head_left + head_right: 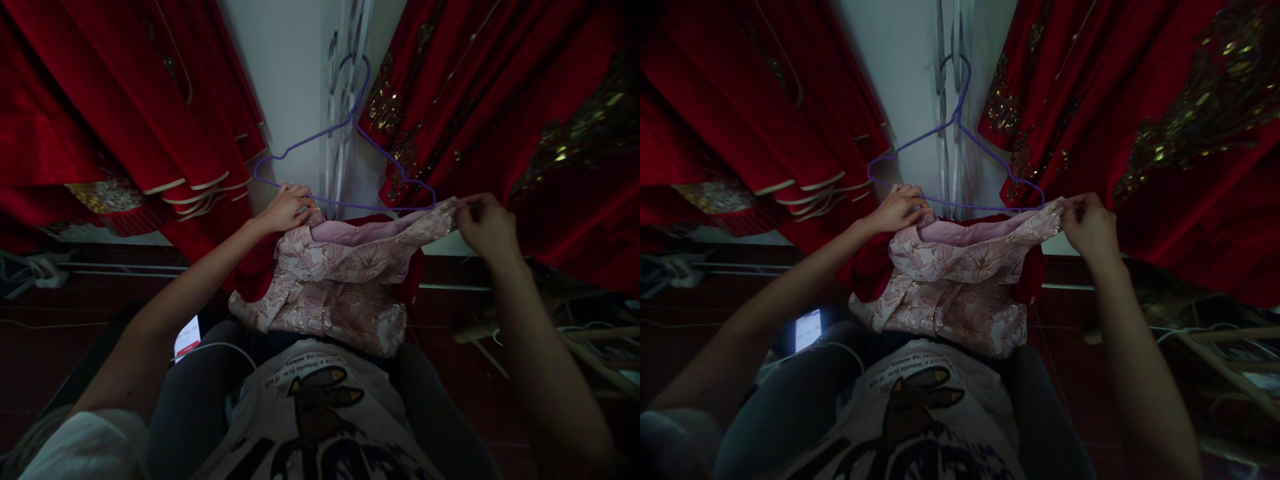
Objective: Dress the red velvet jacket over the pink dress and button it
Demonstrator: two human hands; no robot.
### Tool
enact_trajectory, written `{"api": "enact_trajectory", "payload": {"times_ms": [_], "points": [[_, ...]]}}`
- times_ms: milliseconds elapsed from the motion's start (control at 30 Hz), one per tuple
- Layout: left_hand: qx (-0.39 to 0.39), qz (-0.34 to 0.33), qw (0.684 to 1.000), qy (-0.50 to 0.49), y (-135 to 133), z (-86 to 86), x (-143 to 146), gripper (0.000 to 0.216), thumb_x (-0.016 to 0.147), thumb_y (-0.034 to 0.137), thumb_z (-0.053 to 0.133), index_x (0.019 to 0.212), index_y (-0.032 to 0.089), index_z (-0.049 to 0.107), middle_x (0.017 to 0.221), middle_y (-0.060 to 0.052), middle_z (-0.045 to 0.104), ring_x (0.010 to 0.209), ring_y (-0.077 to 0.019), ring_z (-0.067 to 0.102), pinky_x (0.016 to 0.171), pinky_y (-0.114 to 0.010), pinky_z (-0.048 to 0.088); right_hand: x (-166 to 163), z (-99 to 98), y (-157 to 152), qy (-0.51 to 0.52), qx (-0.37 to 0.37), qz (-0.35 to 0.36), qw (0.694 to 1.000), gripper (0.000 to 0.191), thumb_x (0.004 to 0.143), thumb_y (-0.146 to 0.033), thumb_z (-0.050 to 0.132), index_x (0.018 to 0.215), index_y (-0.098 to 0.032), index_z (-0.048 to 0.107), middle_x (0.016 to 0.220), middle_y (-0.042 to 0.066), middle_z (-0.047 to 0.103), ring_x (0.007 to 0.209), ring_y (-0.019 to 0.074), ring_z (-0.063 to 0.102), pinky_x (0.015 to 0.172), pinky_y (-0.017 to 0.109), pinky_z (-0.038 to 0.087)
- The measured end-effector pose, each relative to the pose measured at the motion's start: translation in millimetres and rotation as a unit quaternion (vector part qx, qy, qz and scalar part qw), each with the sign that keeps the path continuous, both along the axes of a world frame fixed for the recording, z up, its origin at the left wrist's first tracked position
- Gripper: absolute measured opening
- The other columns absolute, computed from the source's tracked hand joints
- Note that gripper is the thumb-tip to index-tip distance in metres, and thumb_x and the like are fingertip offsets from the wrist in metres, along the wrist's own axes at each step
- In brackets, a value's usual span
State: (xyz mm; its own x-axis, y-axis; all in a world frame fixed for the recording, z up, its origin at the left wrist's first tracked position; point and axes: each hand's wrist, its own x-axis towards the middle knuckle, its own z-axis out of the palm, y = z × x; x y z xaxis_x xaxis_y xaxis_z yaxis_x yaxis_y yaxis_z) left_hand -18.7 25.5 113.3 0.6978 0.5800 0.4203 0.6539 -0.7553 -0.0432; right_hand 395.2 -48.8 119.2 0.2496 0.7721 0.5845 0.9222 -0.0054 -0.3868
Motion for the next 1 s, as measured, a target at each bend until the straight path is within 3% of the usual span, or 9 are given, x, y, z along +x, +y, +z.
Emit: {"api": "enact_trajectory", "payload": {"times_ms": [167, 333, 433, 533, 633, 767, 900, 1000], "points": [[-0.002, -0.008, 1.0, 0.011, 0.2, 0.6, 1.1, 0.035, 0.098, 0.042, 0.044, 0.097, 0.02, 0.07, 0.102, -0.008, 0.061, 0.099, -0.0246, 0.054, 0.089, -0.041, 0.034, -13.0, 22.7, 11.4, -0.022, 0.028, 0.014, 0.999, 0.017, 0.086, -0.027, 0.054, 0.097, -0.02, 0.064, 0.092, 0.011, 0.074, 0.083, 0.0242, 0.07, 0.08, 0.034, 0.051], [-0.006, -0.006, 1.0, 0.004, -9.0, -2.2, 18.5, 0.033, 0.098, 0.04, 0.043, 0.095, 0.02, 0.069, 0.099, -0.007, 0.06, 0.099, -0.024, 0.053, 0.088, -0.04, 0.034, -50.1, 54.3, 39.2, -0.043, 0.043, 0.052, 0.997, 0.02, 0.089, -0.031, 0.051, 0.101, -0.019, 0.063, 0.095, 0.011, 0.072, 0.088, 0.0257, 0.067, 0.084, 0.037, 0.049], [0.001, 0.005, 1.0, -0.025, -15.1, -4.9, 28.3, 0.031, 0.098, 0.038, 0.043, 0.093, 0.019, 0.067, 0.1, -0.008, 0.06, 0.099, -0.0243, 0.053, 0.089, -0.042, 0.035, -69.5, 55.7, 52.2, -0.011, 0.028, 0.105, 0.994, 0.019, 0.092, -0.028, 0.047, 0.105, -0.019, 0.058, 0.1, 0.012, 0.07, 0.09, 0.0254, 0.067, 0.086, 0.038, 0.049], [0.0, -0.007, 0.995, -0.097, -19.6, -2.8, 26.4, 0.03, 0.098, 0.038, 0.042, 0.093, 0.019, 0.064, 0.104, -0.008, 0.062, 0.102, -0.0233, 0.054, 0.094, -0.043, 0.037, -74.1, 44.6, 57.7, 0.034, 0.01, 0.158, 0.987, 0.02, 0.095, -0.032, 0.044, 0.108, -0.02, 0.054, 0.098, 0.009, 0.068, 0.087, 0.0242, 0.067, 0.084, 0.039, 0.05], [0.0, -0.016, 0.976, -0.217, -21.2, 4.8, 7.0, 0.029, 0.099, 0.039, 0.04, 0.092, 0.019, 0.06, 0.113, -0.009, 0.06, 0.109, -0.0207, 0.055, 0.097, -0.039, 0.041, -68.4, 36.2, 56.3, 0.053, 0.032, 0.179, 0.982, 0.024, 0.096, -0.038, 0.042, 0.111, -0.023, 0.054, 0.098, 0.006, 0.067, 0.087, 0.0214, 0.066, 0.083, 0.037, 0.051], [0.013, 0.081, 0.94, -0.331, -13.7, 8.1, -42.6, 0.03, 0.097, 0.044, 0.043, 0.088, 0.021, 0.059, 0.098, -0.006, 0.062, 0.095, -0.0185, 0.059, 0.089, -0.034, 0.046, -62.9, 40.0, 50.9, 0.038, 0.041, 0.152, 0.987, 0.026, 0.095, -0.041, 0.043, 0.11, -0.025, 0.057, 0.099, 0.006, 0.066, 0.092, 0.0204, 0.064, 0.083, 0.035, 0.051], [-0.024, 0.177, 0.902, -0.393, 2.6, -7.0, -90.8, 0.029, 0.092, 0.046, 0.048, 0.087, 0.02, 0.062, 0.084, -0.004, 0.064, 0.08, -0.017, 0.059, 0.077, -0.029, 0.048, -65.9, 45.1, 50.1, 0.029, 0.041, 0.141, 0.989, 0.029, 0.095, -0.042, 0.042, 0.112, -0.025, 0.058, 0.1, 0.006, 0.067, 0.093, 0.0211, 0.064, 0.083, 0.036, 0.051], [-0.082, 0.207, 0.889, -0.401, 10.8, -18.0, -107.1, 0.027, 0.087, 0.044, 0.052, 0.08, 0.019, 0.062, 0.077, -0.003, 0.064, 0.073, -0.0163, 0.058, 0.073, -0.027, 0.048, -67.7, 43.4, 52.3, 0.032, 0.04, 0.148, 0.988, 0.03, 0.094, -0.043, 0.042, 0.112, -0.025, 0.058, 0.1, 0.006, 0.067, 0.091, 0.0205, 0.064, 0.081, 0.036, 0.051]]}}
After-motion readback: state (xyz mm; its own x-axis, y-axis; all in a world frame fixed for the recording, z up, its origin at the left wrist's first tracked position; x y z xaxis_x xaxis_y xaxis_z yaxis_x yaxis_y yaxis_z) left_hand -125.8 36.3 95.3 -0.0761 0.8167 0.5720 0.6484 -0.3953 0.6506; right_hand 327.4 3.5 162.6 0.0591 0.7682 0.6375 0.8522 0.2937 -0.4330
